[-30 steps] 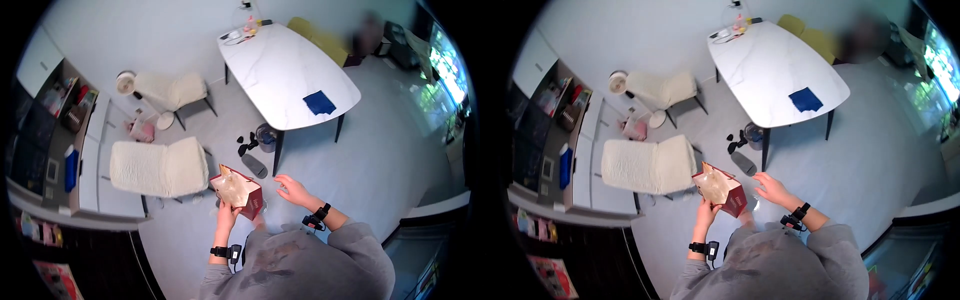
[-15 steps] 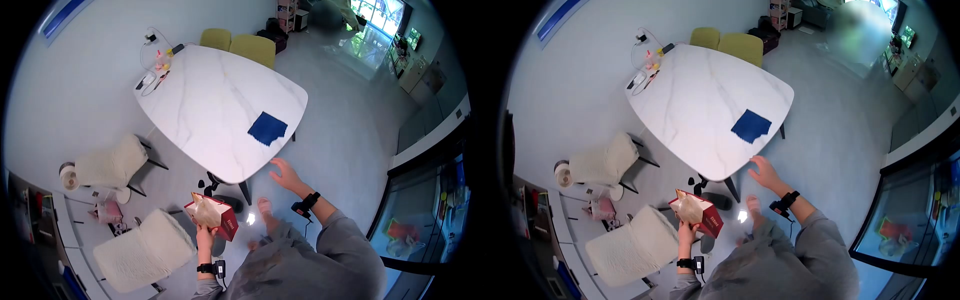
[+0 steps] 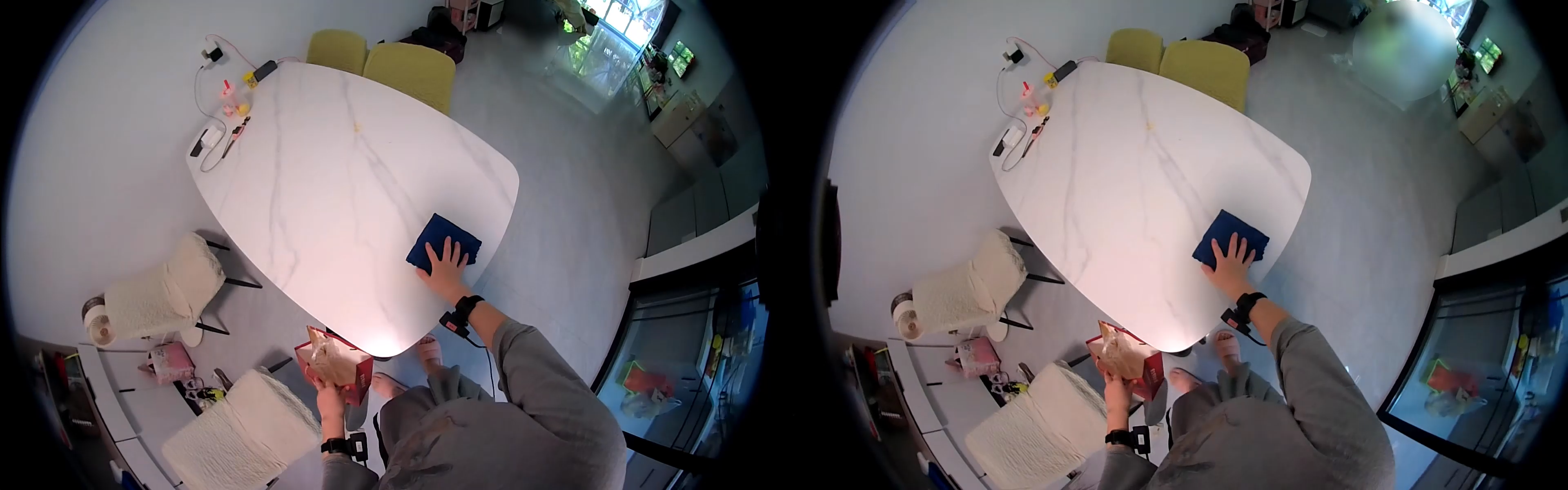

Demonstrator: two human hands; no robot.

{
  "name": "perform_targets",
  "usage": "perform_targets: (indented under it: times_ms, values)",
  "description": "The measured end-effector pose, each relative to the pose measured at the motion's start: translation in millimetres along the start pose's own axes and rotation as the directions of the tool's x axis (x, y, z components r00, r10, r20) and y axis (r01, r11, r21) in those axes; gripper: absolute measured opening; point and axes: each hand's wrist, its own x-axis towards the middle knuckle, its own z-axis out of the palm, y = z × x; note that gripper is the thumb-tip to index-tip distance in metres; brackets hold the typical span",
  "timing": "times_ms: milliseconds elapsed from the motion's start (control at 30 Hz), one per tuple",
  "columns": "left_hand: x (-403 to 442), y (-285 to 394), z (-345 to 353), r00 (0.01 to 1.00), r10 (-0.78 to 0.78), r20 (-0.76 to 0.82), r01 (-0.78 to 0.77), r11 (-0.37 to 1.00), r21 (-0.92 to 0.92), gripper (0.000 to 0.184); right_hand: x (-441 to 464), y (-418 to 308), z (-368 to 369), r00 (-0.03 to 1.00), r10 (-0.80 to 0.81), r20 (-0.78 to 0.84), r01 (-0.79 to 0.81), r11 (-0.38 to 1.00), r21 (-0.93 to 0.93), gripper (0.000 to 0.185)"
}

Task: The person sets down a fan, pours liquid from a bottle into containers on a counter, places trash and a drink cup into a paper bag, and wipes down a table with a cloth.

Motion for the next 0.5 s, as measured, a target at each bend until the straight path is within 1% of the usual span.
perform_targets:
  times_ms: [67,100,167,200,267,300,333,367,400,467,500]
  values:
    - [9.7,-2.3,-0.1,0.997,0.061,-0.042,-0.062,0.998,-0.022,0.052,-5.7,-0.9,6.7,0.968,-0.084,-0.238,0.056,0.991,-0.122,0.057]
    - [18.8,-1.9,0.7,0.998,0.059,-0.030,-0.059,0.998,-0.019,0.052,-6.1,1.0,8.6,0.971,-0.078,-0.228,0.050,0.991,-0.123,0.057]
    - [36.6,-5.3,3.6,0.990,0.125,0.070,-0.127,0.992,0.019,0.045,-8.8,-0.9,11.3,0.954,-0.158,-0.256,0.144,0.987,-0.072,0.048]
    - [47.1,-16.0,16.6,0.983,0.171,0.061,-0.174,0.984,0.038,0.044,-17.3,-9.1,15.0,0.962,-0.161,-0.222,0.151,0.987,-0.061,0.048]
    - [48.3,-8.5,8.3,0.984,0.163,0.078,-0.164,0.986,0.014,0.043,-50.6,-30.7,20.3,0.963,-0.206,-0.172,0.216,0.975,0.043,0.041]
    - [48.6,0.1,-1.9,0.980,0.171,0.102,-0.174,0.985,0.023,0.043,-67.2,-43.9,24.3,0.967,-0.214,-0.140,0.223,0.973,0.052,0.041]
    - [53.4,-5.0,3.7,0.980,0.184,0.082,-0.187,0.982,0.033,0.049,-86.5,-59.4,29.4,0.966,-0.250,-0.069,0.257,0.958,0.127,0.041]
    - [56.6,-5.6,2.6,0.977,0.184,0.109,-0.186,0.983,0.007,0.050,-105.7,-73.3,35.6,0.960,-0.281,-0.001,0.275,0.940,0.201,0.041]
    - [54.6,-0.3,-4.1,0.976,0.195,0.101,-0.196,0.981,-0.004,0.052,-123.2,-85.2,41.5,0.961,-0.275,0.020,0.266,0.943,0.200,0.041]
    - [57.9,-2.3,-2.4,0.972,0.215,0.098,-0.220,0.975,0.037,0.055,-144.5,-107.9,48.8,0.898,-0.436,0.059,0.393,0.854,0.341,0.034]
    - [59.8,-2.2,-2.8,0.971,0.213,0.104,-0.218,0.975,0.035,0.055,-145.1,-112.7,48.5,0.899,-0.434,0.065,0.389,0.856,0.341,0.034]
